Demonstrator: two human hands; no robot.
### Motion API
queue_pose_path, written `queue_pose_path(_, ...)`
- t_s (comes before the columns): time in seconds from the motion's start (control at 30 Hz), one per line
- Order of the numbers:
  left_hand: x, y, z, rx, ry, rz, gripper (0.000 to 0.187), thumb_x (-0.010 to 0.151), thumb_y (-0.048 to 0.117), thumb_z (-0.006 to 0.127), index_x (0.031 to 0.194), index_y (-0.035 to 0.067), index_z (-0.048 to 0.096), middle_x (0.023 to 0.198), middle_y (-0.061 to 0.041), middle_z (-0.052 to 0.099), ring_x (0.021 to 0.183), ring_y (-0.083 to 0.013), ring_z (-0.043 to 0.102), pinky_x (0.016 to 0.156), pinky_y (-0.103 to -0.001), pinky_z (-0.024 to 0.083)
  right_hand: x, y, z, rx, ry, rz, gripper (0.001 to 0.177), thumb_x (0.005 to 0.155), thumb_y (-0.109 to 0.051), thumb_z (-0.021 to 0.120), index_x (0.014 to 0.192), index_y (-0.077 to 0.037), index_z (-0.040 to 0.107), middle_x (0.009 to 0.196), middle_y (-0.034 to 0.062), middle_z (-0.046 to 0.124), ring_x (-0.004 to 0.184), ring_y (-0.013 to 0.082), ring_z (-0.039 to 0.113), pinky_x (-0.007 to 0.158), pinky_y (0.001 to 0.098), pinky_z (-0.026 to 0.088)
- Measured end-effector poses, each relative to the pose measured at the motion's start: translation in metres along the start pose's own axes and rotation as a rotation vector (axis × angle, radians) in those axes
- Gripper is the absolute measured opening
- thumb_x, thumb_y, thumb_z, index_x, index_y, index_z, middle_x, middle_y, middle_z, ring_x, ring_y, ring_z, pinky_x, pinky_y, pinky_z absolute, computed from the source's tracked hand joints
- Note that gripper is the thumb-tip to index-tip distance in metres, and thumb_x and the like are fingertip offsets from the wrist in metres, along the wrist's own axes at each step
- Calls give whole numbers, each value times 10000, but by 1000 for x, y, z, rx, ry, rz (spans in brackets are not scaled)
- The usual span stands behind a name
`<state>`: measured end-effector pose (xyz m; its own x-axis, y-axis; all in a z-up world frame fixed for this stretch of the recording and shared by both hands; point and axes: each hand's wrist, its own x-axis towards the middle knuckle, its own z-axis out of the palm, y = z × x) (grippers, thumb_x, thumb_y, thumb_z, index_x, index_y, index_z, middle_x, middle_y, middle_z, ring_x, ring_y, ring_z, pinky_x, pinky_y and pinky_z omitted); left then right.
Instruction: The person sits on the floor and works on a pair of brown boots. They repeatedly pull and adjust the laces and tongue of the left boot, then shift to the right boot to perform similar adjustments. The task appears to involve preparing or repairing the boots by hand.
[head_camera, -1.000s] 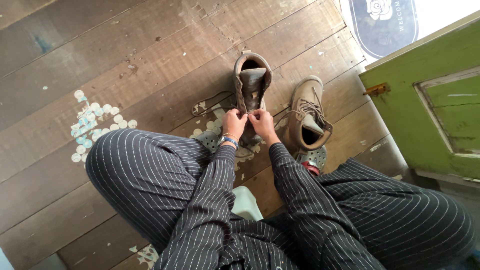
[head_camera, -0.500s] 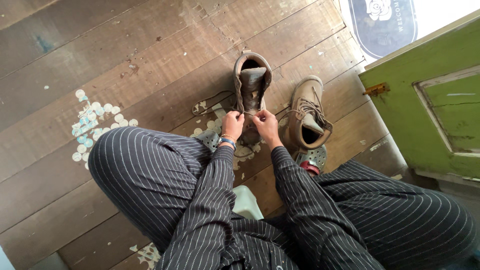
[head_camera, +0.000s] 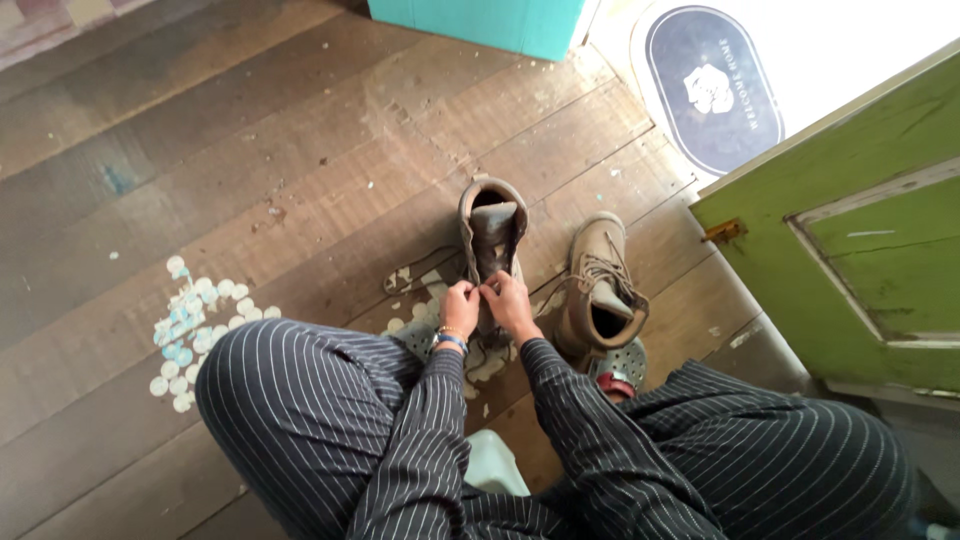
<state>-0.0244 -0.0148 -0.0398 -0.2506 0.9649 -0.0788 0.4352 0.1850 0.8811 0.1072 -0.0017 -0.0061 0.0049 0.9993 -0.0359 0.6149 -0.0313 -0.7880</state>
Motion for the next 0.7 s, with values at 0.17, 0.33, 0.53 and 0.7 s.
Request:
queue_pose_path(0.17,0,2,-2,5,-2,20,172,887,199,713,887,28,715,797,-207,719,775,-399,712,668,-451,545,6,6,-1,46,-11,47,195,862,-204,744,924,-26,694,895,185,747,882,353,720,794,428,554)
queue_pose_path(0.33,-1,2,-2,29,-6,16,175,883,203,719,900,28,720,794,-199,725,766,-393,713,677,-453,544,6,9,-13,97,-108,138,204,861,-197,728,955,-19,695,890,172,751,855,312,736,784,400,562)
queue_pose_path(0.53,1,4,-4,54,-11,20,178,882,210,724,909,34,731,786,-196,725,756,-387,709,681,-448,542,2,6,-21,119,-93,134,177,857,-156,733,953,-11,702,822,135,738,780,254,722,725,367,558)
queue_pose_path(0.7,1,9,-6,20,-40,-24,180,885,213,724,906,34,729,774,-183,726,721,-353,713,659,-425,539,2,14,-20,460,-125,321,87,921,-72,676,950,9,664,775,85,714,709,145,743,617,292,572)
